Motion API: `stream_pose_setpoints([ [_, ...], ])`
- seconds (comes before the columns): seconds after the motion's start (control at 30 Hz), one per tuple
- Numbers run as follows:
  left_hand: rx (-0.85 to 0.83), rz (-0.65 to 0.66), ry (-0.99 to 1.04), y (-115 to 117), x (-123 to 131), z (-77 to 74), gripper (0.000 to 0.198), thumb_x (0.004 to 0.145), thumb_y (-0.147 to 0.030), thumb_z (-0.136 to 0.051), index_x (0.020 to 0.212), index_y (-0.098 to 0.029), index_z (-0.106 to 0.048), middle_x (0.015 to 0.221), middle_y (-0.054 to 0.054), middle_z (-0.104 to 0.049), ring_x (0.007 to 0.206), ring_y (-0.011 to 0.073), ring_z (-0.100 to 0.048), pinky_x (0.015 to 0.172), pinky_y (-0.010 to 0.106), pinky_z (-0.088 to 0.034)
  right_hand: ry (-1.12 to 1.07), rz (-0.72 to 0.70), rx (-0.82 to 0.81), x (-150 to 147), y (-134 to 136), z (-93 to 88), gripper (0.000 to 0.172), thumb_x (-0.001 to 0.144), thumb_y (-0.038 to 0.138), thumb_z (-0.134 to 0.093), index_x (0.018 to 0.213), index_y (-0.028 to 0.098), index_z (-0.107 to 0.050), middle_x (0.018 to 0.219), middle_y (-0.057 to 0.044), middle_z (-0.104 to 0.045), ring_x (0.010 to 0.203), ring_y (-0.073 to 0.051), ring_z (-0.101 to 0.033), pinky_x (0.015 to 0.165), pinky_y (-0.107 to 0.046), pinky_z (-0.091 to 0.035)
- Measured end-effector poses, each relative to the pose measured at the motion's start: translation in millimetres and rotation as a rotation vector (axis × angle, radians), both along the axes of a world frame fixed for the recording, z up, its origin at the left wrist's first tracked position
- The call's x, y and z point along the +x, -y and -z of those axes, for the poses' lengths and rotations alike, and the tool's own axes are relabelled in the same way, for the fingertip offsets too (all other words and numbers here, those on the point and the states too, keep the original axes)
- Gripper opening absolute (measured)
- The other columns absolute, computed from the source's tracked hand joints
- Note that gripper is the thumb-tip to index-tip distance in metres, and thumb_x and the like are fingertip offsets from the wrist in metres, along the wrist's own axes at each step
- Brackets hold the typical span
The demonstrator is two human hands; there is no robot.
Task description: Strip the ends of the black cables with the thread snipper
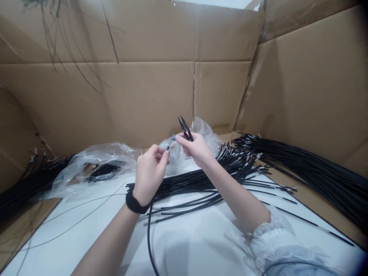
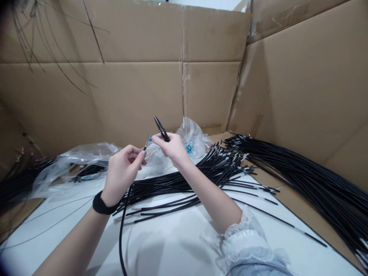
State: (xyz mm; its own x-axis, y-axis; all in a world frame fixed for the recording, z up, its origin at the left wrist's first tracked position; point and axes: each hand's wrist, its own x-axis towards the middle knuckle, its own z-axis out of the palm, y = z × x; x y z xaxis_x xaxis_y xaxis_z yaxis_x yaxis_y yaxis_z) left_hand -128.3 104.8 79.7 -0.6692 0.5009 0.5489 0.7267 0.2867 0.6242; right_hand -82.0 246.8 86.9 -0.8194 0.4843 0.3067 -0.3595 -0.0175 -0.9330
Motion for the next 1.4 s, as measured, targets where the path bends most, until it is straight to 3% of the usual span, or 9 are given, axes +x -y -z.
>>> stream_pose_setpoints([
  [0.17,-0.002,-0.045,-0.134,5,10,-4.8,0.018,0.083,-0.034,-0.049,0.075,-0.018,-0.053,0.062,-0.001,-0.065,0.059,0.0138,-0.062,0.057,0.022,-0.041,-0.022,0.057,0.045,9,7,-8.0,0.029,0.059,0.034,-0.074,0.070,0.013,-0.058,0.045,0.009,-0.033,0.037,-0.001,-0.025,0.036,-0.018,-0.016],
  [0.43,-0.130,-0.272,-0.644,5,19,0.7,0.018,0.086,-0.030,-0.044,0.080,-0.017,-0.055,0.063,0.001,-0.062,0.052,0.0134,-0.055,0.050,0.023,-0.032,-0.017,-0.136,-0.157,18,12,-13.3,0.030,0.059,0.031,-0.074,0.069,0.014,-0.051,0.045,0.011,-0.028,0.035,0.000,-0.019,0.035,-0.018,-0.010],
  [0.6,-0.012,-0.163,-0.326,6,21,-4.5,0.016,0.085,-0.030,-0.047,0.078,-0.018,-0.054,0.064,0.000,-0.063,0.057,0.0122,-0.058,0.055,0.021,-0.038,-0.096,-0.022,-0.158,16,21,-8.6,0.026,0.063,0.030,-0.071,0.073,0.016,-0.052,0.048,0.010,-0.032,0.036,-0.001,-0.021,0.036,-0.018,-0.013],
  [0.87,0.135,0.161,0.312,11,20,-23.0,0.019,0.082,-0.032,-0.050,0.072,-0.016,-0.054,0.047,-0.005,-0.047,0.041,0.0064,-0.040,0.042,0.018,-0.031,-0.352,0.289,0.184,18,38,-2.1,0.010,0.072,0.026,-0.063,0.073,0.018,-0.057,0.064,0.003,-0.047,0.057,-0.005,-0.041,0.054,-0.018,-0.036],
  [0.97,0.168,0.276,0.473,12,19,-26.8,0.021,0.081,-0.032,-0.051,0.068,-0.015,-0.051,0.046,-0.006,-0.042,0.040,0.0052,-0.035,0.038,0.017,-0.028,-0.357,0.206,0.137,18,37,-4.0,0.011,0.072,0.026,-0.063,0.077,0.019,-0.056,0.069,0.003,-0.049,0.056,-0.004,-0.041,0.051,-0.017,-0.035],
  [1.07,0.194,0.336,0.527,12,18,-26.8,0.023,0.081,-0.031,-0.052,0.066,-0.015,-0.049,0.047,-0.006,-0.041,0.040,0.0046,-0.033,0.037,0.017,-0.026,-0.303,0.052,-0.003,18,33,-6.3,0.016,0.072,0.029,-0.064,0.078,0.020,-0.052,0.059,0.007,-0.040,0.043,-0.002,-0.030,0.039,-0.017,-0.024],
  [1.17,0.194,0.316,0.475,12,20,-24.8,0.022,0.082,-0.033,-0.052,0.069,-0.015,-0.051,0.048,-0.005,-0.043,0.041,0.0046,-0.035,0.039,0.017,-0.028,-0.235,-0.101,-0.150,19,30,-9.4,0.020,0.070,0.028,-0.065,0.075,0.019,-0.048,0.051,0.010,-0.028,0.037,-0.001,-0.018,0.034,-0.017,-0.013],
  [1.27,0.209,0.265,0.368,11,23,-24.0,0.019,0.082,-0.032,-0.052,0.076,-0.015,-0.054,0.048,-0.005,-0.044,0.043,0.0051,-0.038,0.042,0.016,-0.031,-0.195,-0.214,-0.277,23,29,-12.9,0.022,0.069,0.026,-0.066,0.075,0.019,-0.046,0.052,0.011,-0.030,0.035,0.000,-0.015,0.033,-0.017,-0.010],
  [1.4,0.194,0.357,0.441,11,24,-26.4,0.021,0.082,-0.033,-0.051,0.072,-0.015,-0.053,0.049,-0.005,-0.042,0.042,0.0053,-0.036,0.040,0.017,-0.029,-0.228,-0.221,-0.313,29,33,-16.2,0.022,0.070,0.025,-0.065,0.076,0.020,-0.044,0.055,0.011,-0.032,0.035,0.000,-0.015,0.033,-0.017,-0.009],
])
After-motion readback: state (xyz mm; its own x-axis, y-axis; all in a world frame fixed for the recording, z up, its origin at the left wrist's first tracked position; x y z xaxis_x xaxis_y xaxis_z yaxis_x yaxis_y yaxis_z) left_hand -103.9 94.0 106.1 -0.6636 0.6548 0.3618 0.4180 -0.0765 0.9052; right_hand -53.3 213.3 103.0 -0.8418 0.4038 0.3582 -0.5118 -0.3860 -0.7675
